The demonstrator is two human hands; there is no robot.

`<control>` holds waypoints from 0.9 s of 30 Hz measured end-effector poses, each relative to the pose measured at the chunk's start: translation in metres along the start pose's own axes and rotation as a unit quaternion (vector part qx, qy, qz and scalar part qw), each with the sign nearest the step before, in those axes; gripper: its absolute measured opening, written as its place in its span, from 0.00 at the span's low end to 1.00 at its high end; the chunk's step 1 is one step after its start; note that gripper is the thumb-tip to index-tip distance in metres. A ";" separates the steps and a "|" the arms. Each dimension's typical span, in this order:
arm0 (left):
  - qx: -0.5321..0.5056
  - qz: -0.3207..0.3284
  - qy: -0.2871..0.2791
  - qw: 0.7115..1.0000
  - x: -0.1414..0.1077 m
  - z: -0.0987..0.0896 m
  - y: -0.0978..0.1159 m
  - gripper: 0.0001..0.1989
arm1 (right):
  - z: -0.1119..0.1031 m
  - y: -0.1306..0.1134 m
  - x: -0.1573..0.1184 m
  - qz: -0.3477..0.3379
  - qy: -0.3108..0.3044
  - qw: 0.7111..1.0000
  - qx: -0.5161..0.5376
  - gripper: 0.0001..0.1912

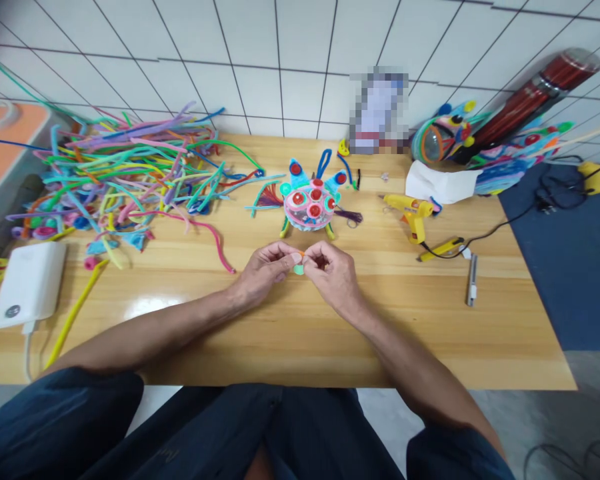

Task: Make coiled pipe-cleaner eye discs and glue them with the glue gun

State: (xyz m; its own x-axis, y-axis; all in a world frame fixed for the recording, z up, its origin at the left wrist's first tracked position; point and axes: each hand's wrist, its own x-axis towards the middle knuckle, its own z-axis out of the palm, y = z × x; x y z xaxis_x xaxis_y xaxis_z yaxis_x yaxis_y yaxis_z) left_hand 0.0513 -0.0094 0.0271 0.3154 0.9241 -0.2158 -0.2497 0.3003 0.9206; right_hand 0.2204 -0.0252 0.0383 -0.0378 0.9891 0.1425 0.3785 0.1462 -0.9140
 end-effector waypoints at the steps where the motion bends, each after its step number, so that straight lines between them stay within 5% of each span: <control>1: 0.038 0.014 -0.013 0.999 0.001 -0.002 0.001 0.19 | -0.001 0.000 0.000 -0.011 -0.003 1.000 -0.014 0.06; 6: 0.288 0.154 -0.068 0.943 0.003 -0.011 0.014 0.04 | -0.011 0.000 0.000 -0.156 -0.017 0.970 -0.186 0.08; 9: 0.348 0.204 -0.099 0.910 0.002 -0.013 0.020 0.05 | -0.014 -0.001 -0.002 -0.241 -0.038 0.924 -0.294 0.09; 12: 0.351 0.212 -0.099 0.907 0.000 -0.013 0.021 0.06 | -0.015 -0.003 -0.004 -0.272 -0.041 0.904 -0.329 0.10; 19: 0.139 0.083 -0.051 0.985 0.000 -0.009 0.016 0.14 | -0.011 -0.008 -0.005 -0.137 0.008 0.981 -0.141 0.06; 27: 0.020 0.010 -0.045 0.999 0.002 -0.006 0.008 0.19 | -0.010 -0.006 -0.001 -0.001 -0.013 1.000 -0.003 0.05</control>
State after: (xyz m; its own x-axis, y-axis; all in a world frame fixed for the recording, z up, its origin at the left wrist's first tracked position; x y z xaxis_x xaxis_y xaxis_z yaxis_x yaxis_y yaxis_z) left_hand 0.0445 -0.0040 0.0323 0.3917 0.9042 -0.1700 -0.2198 0.2714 0.9370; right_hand 0.2272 -0.0275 0.0473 -0.0631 0.9889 0.1342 0.3834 0.1482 -0.9116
